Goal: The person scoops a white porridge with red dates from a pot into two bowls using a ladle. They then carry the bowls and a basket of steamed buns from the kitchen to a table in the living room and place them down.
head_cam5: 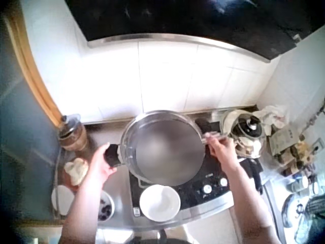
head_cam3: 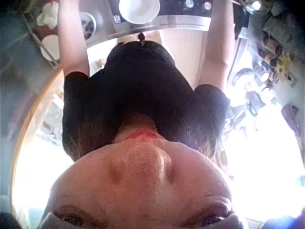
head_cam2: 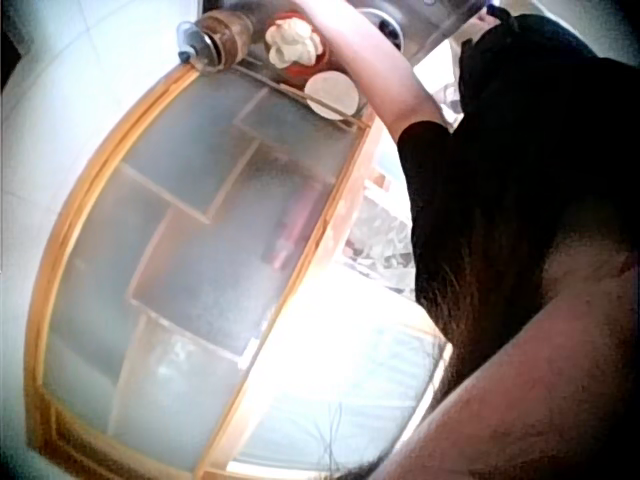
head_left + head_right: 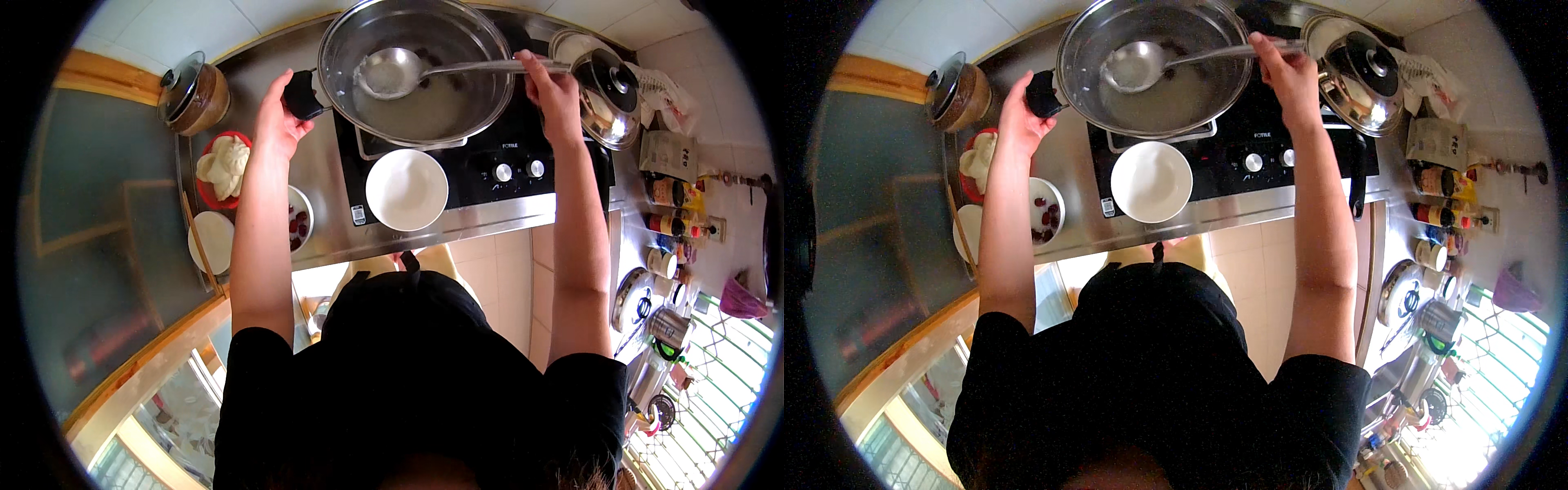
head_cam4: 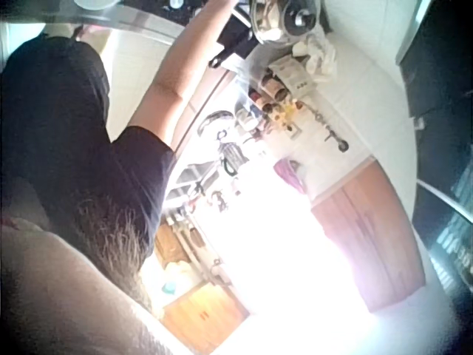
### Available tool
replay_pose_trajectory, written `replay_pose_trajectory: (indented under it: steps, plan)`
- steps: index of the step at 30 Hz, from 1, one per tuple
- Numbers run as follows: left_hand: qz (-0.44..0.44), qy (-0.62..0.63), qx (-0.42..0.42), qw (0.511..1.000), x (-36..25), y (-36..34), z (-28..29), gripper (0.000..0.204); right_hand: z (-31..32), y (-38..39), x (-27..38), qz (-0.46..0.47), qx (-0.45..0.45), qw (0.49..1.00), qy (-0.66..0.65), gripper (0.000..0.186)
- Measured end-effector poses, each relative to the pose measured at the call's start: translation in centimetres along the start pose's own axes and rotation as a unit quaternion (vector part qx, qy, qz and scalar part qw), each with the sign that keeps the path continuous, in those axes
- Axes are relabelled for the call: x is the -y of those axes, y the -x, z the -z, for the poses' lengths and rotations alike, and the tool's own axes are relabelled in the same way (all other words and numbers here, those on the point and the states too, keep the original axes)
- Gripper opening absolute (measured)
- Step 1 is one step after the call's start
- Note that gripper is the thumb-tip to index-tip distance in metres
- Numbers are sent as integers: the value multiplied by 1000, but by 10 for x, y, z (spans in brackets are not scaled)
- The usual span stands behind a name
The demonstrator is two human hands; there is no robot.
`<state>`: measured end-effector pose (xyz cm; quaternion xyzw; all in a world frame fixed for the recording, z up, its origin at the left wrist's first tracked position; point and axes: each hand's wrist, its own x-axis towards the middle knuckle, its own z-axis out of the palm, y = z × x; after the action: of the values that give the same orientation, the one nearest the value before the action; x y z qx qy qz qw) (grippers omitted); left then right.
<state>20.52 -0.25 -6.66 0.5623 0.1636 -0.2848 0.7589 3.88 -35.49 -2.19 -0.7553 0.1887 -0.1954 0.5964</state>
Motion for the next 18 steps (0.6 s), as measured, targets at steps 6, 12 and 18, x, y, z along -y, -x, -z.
replay_pose_trajectory:
  steps: [6,12,18]
  plan:
    - [23,3,-9,1000,-7,0,-14,26,17,-53,-7,12,24,997,69,39]
    - [51,55,-16,997,-12,-4,-23,29,19,-68,-10,-42,42,998,-18,41]
    - [-49,37,-69,996,-1,-8,-27,31,22,-61,-1,-53,30,996,-62,38]
